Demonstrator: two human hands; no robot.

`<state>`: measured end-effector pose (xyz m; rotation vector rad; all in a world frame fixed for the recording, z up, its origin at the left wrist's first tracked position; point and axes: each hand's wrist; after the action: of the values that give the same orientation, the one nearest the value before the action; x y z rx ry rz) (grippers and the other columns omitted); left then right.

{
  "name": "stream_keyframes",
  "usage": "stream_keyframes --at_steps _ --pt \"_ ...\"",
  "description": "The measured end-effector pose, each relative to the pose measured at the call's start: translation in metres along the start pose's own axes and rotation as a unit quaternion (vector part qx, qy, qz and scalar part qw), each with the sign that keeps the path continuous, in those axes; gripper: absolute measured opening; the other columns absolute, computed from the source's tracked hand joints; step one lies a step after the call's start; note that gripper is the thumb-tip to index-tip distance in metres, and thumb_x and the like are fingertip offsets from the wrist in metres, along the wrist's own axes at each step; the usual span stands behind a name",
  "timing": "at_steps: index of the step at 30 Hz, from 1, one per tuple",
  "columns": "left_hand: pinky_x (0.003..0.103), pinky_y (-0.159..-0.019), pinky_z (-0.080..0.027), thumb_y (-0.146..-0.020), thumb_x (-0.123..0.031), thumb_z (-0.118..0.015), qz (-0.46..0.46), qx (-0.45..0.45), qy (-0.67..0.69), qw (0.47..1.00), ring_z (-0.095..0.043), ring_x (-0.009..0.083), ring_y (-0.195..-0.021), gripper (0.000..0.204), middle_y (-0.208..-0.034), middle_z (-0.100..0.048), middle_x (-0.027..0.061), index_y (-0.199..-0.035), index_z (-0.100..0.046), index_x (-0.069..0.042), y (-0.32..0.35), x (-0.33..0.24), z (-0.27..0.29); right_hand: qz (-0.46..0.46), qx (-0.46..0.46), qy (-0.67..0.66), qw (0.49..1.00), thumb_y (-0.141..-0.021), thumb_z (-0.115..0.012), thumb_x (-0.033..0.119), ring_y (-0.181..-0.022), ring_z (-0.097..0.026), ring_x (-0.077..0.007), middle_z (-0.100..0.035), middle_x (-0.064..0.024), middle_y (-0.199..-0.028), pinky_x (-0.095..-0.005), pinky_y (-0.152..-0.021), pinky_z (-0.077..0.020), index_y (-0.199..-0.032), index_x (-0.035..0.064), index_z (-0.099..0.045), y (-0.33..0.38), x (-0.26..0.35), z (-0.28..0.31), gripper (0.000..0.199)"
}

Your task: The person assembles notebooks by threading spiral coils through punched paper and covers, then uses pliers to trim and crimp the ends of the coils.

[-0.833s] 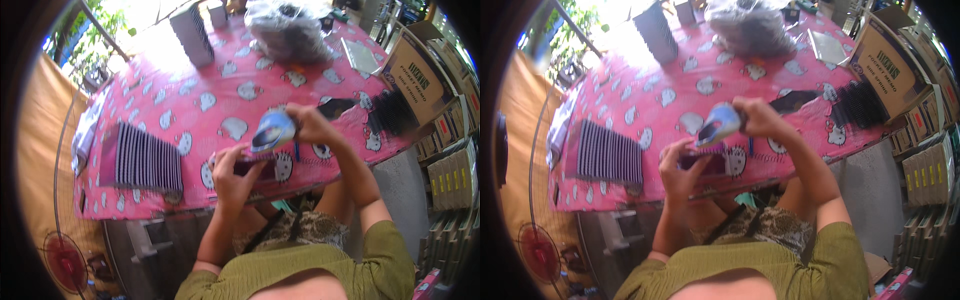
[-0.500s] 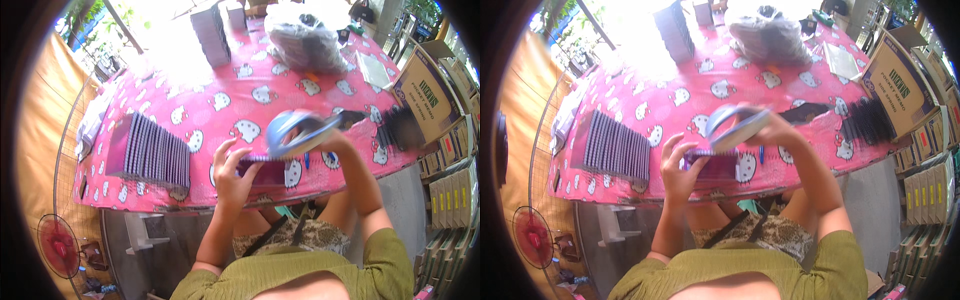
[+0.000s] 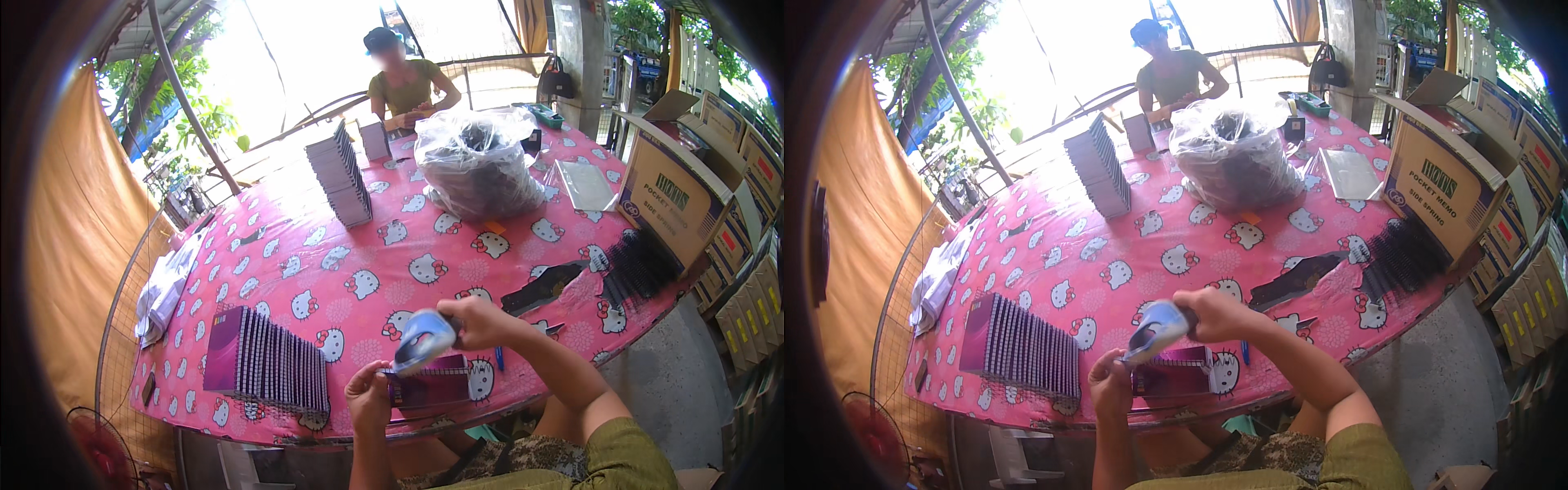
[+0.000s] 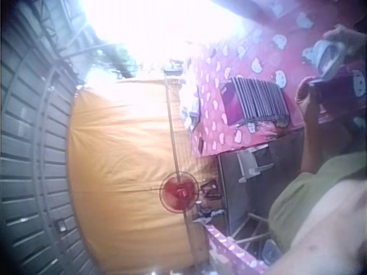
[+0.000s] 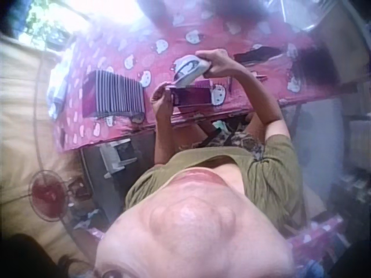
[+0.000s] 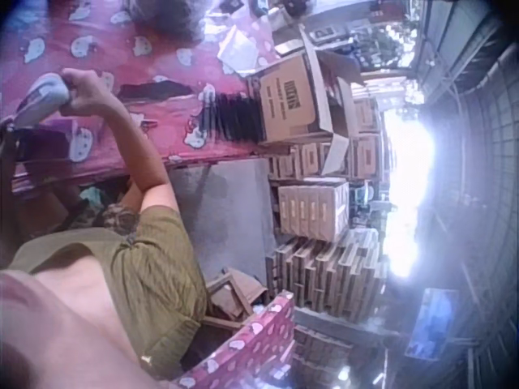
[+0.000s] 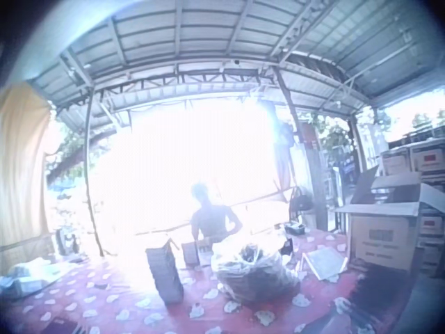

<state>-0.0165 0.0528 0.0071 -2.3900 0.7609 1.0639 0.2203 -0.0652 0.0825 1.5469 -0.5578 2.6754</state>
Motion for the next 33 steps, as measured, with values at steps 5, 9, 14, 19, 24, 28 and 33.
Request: stream_keyframes --at_steps 5,9,14,19,24,28,33 --pt "0.033 -0.087 -0.055 -0.092 -0.003 -0.062 0.054 0.007 0.033 0.998 -0.068 0.0226 -0.09 0.02 -0.101 -0.069 0.018 -0.11 -0.065 0.004 0.0 -0.008 -0.001 0.029 0.012 -0.037 0.999 -0.066 -0.071 0.003 -0.078 -0.067 -0.0262 -0.067 -0.0123 -0.082 -0.0344 -0.07 -0.0508 -0.096 0.002 -0.059 -0.005 0.009 -0.002 0.032" --pt "0.033 -0.085 -0.055 -0.092 -0.004 -0.063 0.039 0.015 0.034 0.999 -0.068 0.0214 -0.088 0.02 -0.098 -0.069 0.0166 -0.109 -0.065 0.005 -0.002 -0.004 0.009 -0.066 -0.058 0.297 0.951 -0.07 -0.073 0.008 -0.098 -0.063 -0.0327 -0.066 -0.0146 -0.103 -0.037 -0.077 -0.0524 -0.103 0.0046 -0.058 -0.007 -0.015 -0.003 0.036" --pt "0.029 -0.082 -0.054 -0.09 -0.003 -0.065 0.017 0.005 0.019 1.0 -0.066 0.0171 -0.088 0.017 -0.099 -0.068 0.0139 -0.105 -0.064 0.005 -0.004 -0.004 -0.011 0.053 -0.149 0.492 0.856 -0.077 -0.073 0.043 -0.108 -0.055 -0.0331 -0.055 -0.0153 -0.116 -0.0464 -0.084 -0.0491 -0.117 0.0055 -0.057 0.013 -0.057 0.016 0.058" --pt "0.029 -0.079 -0.054 -0.08 0.008 -0.07 -0.024 0.013 -0.064 0.998 -0.064 0.0171 -0.088 0.018 -0.098 -0.065 0.0118 -0.095 -0.063 0.003 -0.002 -0.006 -0.015 -0.296 -0.094 0.427 0.849 -0.076 -0.066 0.06 -0.119 -0.047 -0.0342 -0.05 -0.0186 -0.124 -0.0466 -0.091 -0.0438 -0.123 0.0013 -0.054 0.07 -0.01 0.001 0.076" --pt "0.03 -0.078 -0.055 -0.072 0.015 -0.074 -0.118 0.05 -0.158 0.979 -0.065 0.0188 -0.086 0.025 -0.095 -0.065 0.0121 -0.09 -0.062 0.001 0.001 -0.029 -0.047 -0.23 -0.135 0.446 0.854 -0.076 -0.069 0.056 -0.115 -0.048 -0.0354 -0.05 -0.0193 -0.123 -0.0472 -0.098 -0.0381 -0.121 0.0026 -0.054 0.115 -0.028 -0.023 0.072" --pt "0.026 -0.07 -0.052 -0.073 0.007 -0.078 -0.338 0.032 -0.277 0.899 -0.065 0.0188 -0.085 0.022 -0.093 -0.067 0.0135 -0.086 -0.062 0.001 -0.005 -0.051 -0.066 -0.119 -0.18 0.451 0.866 -0.076 -0.073 0.042 -0.11 -0.051 -0.0342 -0.054 -0.0177 -0.12 -0.0475 -0.099 -0.0358 -0.12 0.0035 -0.055 0.129 -0.047 -0.022 0.061" --pt "0.028 -0.074 -0.056 -0.071 0.008 -0.079 -0.385 0.001 -0.408 0.828 -0.067 0.0198 -0.088 0.022 -0.093 -0.068 0.015 -0.088 -0.067 0.002 -0.017 -0.045 -0.088 -0.149 -0.239 0.285 0.916 -0.082 -0.07 0.025 -0.11 -0.056 -0.0324 -0.062 -0.0161 -0.109 -0.0439 -0.097 -0.0411 -0.117 0.0029 -0.059 0.12 -0.037 -0.011 0.042"
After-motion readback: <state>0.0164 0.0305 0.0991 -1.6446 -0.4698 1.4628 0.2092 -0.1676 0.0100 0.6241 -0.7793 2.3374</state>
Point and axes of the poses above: each hand's wrist, its own y-axis away from the middle knuckle, its own z-axis out of the back of the hand, x = y × z
